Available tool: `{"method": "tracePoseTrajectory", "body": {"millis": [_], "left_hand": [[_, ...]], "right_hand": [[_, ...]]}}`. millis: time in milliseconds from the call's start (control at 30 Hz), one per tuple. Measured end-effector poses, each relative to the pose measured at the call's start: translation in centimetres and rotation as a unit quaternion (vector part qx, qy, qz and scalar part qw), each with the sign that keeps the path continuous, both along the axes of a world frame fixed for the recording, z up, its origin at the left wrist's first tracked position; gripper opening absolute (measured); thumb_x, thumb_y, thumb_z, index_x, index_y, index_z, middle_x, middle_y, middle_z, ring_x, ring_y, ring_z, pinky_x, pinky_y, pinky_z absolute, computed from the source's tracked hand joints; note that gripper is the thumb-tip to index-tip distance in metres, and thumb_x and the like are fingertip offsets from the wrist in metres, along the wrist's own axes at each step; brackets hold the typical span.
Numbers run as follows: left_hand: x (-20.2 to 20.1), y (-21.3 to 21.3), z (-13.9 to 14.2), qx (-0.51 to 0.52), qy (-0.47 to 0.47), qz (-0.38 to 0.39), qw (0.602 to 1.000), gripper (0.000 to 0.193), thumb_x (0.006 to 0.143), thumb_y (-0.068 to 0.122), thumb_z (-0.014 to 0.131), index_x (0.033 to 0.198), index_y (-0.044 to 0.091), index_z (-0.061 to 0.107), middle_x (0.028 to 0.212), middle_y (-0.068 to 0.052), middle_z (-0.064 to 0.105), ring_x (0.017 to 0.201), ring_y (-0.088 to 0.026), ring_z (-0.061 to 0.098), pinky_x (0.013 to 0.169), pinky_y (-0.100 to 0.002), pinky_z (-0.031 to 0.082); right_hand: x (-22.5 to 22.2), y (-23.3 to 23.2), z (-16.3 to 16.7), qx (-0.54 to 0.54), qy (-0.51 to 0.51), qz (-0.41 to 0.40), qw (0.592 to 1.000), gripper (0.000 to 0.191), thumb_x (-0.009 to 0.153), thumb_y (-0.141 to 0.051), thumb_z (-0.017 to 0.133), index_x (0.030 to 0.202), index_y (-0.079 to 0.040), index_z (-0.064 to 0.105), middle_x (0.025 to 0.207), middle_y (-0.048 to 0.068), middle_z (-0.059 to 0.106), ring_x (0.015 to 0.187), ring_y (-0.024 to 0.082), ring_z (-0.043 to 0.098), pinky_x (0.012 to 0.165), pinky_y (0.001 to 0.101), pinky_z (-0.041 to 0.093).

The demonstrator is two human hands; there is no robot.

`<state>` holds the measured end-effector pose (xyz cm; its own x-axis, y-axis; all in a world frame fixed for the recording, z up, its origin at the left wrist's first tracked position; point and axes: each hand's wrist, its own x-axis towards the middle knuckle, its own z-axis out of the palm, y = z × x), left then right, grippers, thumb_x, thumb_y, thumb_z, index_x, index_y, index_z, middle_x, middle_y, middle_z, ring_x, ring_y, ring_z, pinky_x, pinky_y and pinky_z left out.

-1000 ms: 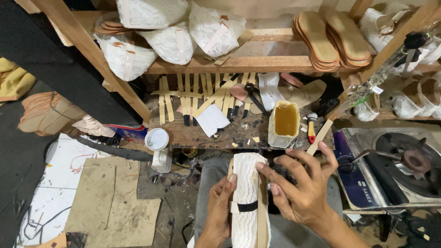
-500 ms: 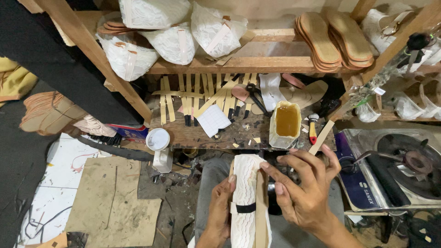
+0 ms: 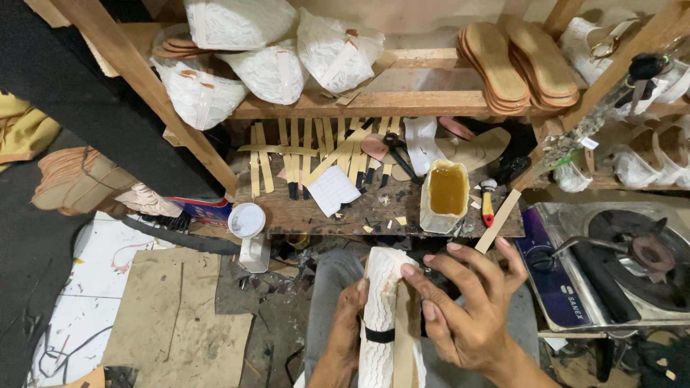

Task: The person holds a fabric shoe upper in one hand and presses a flat sole board into it, repeatedly dipping fingers into a container of yellow glue and smoothing the sole along the shoe's edge to bond it in place. They turn the shoe to work around its perimeter, pressing the sole and upper together by hand.

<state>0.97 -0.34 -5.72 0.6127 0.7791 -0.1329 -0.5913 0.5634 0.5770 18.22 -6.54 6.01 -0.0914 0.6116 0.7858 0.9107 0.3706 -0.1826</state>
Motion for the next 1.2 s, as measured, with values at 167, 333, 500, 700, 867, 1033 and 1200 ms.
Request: {"method": "tracePoseTrajectory", "body": {"millis": [167,333,500,700,867,1033,1200], "left_hand": [[0.0,-0.2,0.4,-0.01,-0.009,-0.006,1.0,0.064,0.092,0.047,0.065,0.131,-0.004,0.059,0.112,-0.016,0.074,0.094,-0.022,0.075,0.083,-0.036,0.063],[0.0,-0.2,-0.2,-0.013,-0.039,-0.021,0.999,0.069,0.093,0.049,0.068,0.137,-0.003,0.056,0.117,-0.017,0.072,0.098,-0.025,0.074,0.085,-0.039,0.062],[0.0,-0.2,-2.3,-0.075,-0.031,-0.017,0.997,0.068,0.09,0.049,0.067,0.142,0.008,0.052,0.122,-0.012,0.07,0.105,-0.024,0.072,0.087,-0.041,0.062],[-0.3,1.6,-6.3,-0.08,-0.039,-0.02,0.996,0.07,0.098,0.054,0.054,0.147,0.003,0.053,0.126,-0.017,0.071,0.107,-0.028,0.071,0.09,-0.044,0.061],[-0.2,1.4,-5.8,-0.124,-0.099,-0.03,0.987,0.066,0.1,0.056,0.054,0.14,0.004,0.059,0.118,-0.017,0.072,0.098,-0.029,0.073,0.083,-0.045,0.062],[-0.8,1.1,-1.9,-0.226,-0.058,-0.02,0.972,0.067,0.09,0.06,0.059,0.128,0.006,0.064,0.102,-0.014,0.074,0.088,-0.027,0.075,0.085,-0.05,0.066],[-1.4,1.0,-1.2,-0.158,-0.018,-0.003,0.987,0.054,0.093,0.041,0.061,0.137,0.01,0.058,0.117,-0.011,0.074,0.101,-0.025,0.075,0.091,-0.042,0.062]], "right_hand": [[0.2,-0.3,0.2,0.008,0.011,0.015,1.0,0.035,0.091,-0.024,0.054,0.116,-0.017,0.077,0.115,0.002,0.065,0.123,0.025,0.053,0.12,0.0585,0.02],[0.0,-0.2,0.7,0.008,0.01,0.019,1.0,0.035,0.093,-0.024,0.053,0.116,-0.018,0.078,0.118,0.006,0.067,0.125,0.028,0.052,0.12,0.0585,0.02],[-0.9,-0.8,3.3,-0.022,-0.03,0.026,0.999,0.029,0.091,-0.03,0.054,0.104,-0.02,0.078,0.116,0.004,0.071,0.126,0.031,0.053,0.118,0.062,0.015],[0.1,-2.1,4.3,0.03,0.229,0.062,0.971,0.04,0.106,-0.032,0.04,0.118,-0.012,0.072,0.118,0.01,0.064,0.129,0.027,0.055,0.122,0.0491,0.032],[3.7,0.5,1.3,-0.075,0.282,0.015,0.956,0.042,0.095,-0.016,0.054,0.135,-0.003,0.058,0.117,0.017,0.065,0.111,0.03,0.063,0.089,0.0396,0.05],[9.2,8.1,-3.0,-0.206,0.119,-0.103,0.966,0.052,0.081,0.002,0.063,0.133,-0.002,0.058,0.123,0.019,0.058,0.116,0.04,0.054,0.1,0.0479,0.046],[11.0,11.3,-6.7,-0.238,-0.017,-0.138,0.961,0.052,0.078,0.0,0.063,0.127,-0.013,0.07,0.131,0.018,0.054,0.121,0.04,0.048,0.098,0.05,0.045]]}}
